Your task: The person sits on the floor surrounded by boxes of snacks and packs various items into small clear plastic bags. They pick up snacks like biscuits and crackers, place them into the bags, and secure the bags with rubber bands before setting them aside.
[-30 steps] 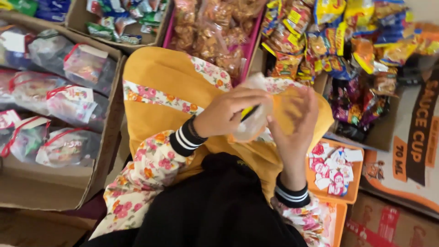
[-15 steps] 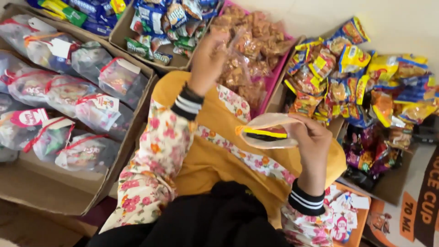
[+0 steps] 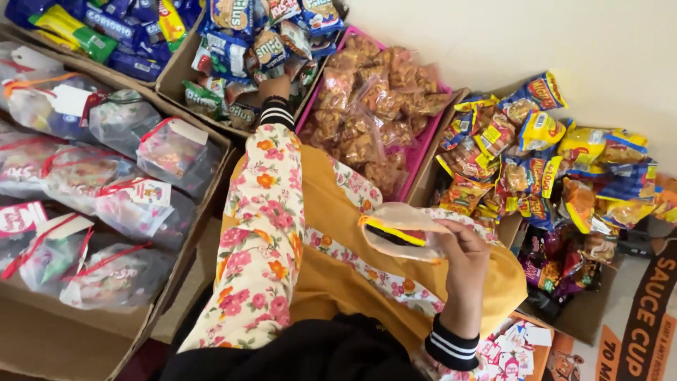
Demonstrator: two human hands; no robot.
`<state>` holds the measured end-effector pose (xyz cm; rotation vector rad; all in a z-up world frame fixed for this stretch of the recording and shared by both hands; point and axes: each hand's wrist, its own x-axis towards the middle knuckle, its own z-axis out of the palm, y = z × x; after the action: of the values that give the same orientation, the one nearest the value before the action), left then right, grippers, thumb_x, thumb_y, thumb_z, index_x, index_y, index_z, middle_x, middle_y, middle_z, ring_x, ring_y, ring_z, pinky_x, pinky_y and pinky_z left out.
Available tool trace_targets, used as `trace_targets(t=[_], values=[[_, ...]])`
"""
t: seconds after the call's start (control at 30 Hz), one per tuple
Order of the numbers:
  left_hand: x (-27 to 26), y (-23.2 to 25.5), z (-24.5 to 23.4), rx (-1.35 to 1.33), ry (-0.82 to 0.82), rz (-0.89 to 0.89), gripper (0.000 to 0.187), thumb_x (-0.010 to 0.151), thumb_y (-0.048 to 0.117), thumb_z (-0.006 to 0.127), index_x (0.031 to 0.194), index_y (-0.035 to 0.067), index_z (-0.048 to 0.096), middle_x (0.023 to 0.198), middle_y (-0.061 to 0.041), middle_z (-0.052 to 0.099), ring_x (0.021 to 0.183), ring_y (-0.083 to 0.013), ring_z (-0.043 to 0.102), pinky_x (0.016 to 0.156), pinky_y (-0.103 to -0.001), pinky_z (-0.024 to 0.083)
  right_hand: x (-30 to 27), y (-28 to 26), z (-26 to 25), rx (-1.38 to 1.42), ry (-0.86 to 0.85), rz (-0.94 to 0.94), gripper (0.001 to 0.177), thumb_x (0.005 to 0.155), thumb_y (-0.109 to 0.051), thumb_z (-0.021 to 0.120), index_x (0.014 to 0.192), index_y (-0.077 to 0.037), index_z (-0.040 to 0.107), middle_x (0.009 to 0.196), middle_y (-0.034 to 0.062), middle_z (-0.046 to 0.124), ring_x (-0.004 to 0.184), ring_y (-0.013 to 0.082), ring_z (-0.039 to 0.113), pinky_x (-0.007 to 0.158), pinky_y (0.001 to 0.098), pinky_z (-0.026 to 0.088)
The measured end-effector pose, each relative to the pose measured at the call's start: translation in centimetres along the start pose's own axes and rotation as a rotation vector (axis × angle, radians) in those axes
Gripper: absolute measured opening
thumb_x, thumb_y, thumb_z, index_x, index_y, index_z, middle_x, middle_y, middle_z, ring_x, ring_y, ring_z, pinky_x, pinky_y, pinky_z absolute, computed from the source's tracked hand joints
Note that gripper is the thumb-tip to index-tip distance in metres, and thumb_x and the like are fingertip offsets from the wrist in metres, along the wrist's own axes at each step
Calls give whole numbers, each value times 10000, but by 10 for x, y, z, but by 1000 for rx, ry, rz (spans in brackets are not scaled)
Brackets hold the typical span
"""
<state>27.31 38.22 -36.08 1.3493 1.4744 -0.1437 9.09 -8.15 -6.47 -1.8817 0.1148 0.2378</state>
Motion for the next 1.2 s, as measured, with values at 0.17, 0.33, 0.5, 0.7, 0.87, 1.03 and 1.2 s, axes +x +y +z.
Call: trace_targets(t=[0.17, 0.33, 0.5, 0.7, 0.87, 1.03, 1.2], values=[[-102, 15, -33, -278, 49, 90, 338, 893, 245, 626, 1179, 67, 640, 1116, -98, 706, 768, -232, 716, 626, -387, 563, -2, -17, 5, 14, 65, 35, 202, 879, -60, 722, 1073, -73, 778, 899, 45, 754, 747, 133, 664, 700, 250, 530], [-168, -10, -69, -394, 51, 340, 430, 910, -75, 447, 1222, 112, 677, 1223, -129, 652, 665, -198, 608, 585, -358, 543, -3, -14, 2, 32, 30, -84, 199, 946, -63, 673, 1126, -72, 756, 1007, 57, 764, 859, 150, 695, 765, 265, 572], [-246, -53, -113, -222, -21, 944, 395, 902, -65, 617, 1238, 143, 639, 1231, -133, 540, 1137, -313, 613, 978, -422, 539, -17, -27, 2, 88, 48, -96, 157, 938, -92, 704, 1083, -63, 758, 879, 41, 744, 736, 127, 686, 708, 241, 566], [-325, -95, -148, -325, -175, 1387, 318, 840, -30, 745, 1151, -18, 679, 1377, -185, 415, 1327, -351, 469, 1165, -494, 370, -29, -32, 13, 66, 79, -294, 259, 836, 87, 655, 1054, 10, 770, 796, 61, 652, 790, 103, 582, 722, 251, 513], [-415, -102, -172, -235, -257, 1473, 277, 858, 37, 734, 1130, 73, 695, 1316, -170, 537, 1289, -396, 504, 1127, -529, 375, -39, -48, 25, 72, 47, -292, 250, 826, 88, 678, 1055, 30, 759, 798, 94, 668, 790, 124, 607, 718, 267, 522], [-429, -117, -153, -94, -419, 1611, 337, 854, 104, 759, 1184, 169, 731, 1214, -64, 673, 1119, -319, 639, 1031, -449, 473, -42, -51, 31, 39, 27, -300, 225, 861, 86, 649, 1053, 43, 759, 814, 109, 668, 804, 141, 592, 729, 289, 523], [-401, -146, -136, 325, -387, 1710, 330, 885, 296, 727, 1197, 195, 689, 1180, -11, 698, 1082, -241, 680, 1035, -449, 410, -47, -51, 34, -38, -18, -315, 162, 902, 59, 677, 1018, 24, 785, 783, 108, 674, 757, 114, 608, 693, 257, 524]])
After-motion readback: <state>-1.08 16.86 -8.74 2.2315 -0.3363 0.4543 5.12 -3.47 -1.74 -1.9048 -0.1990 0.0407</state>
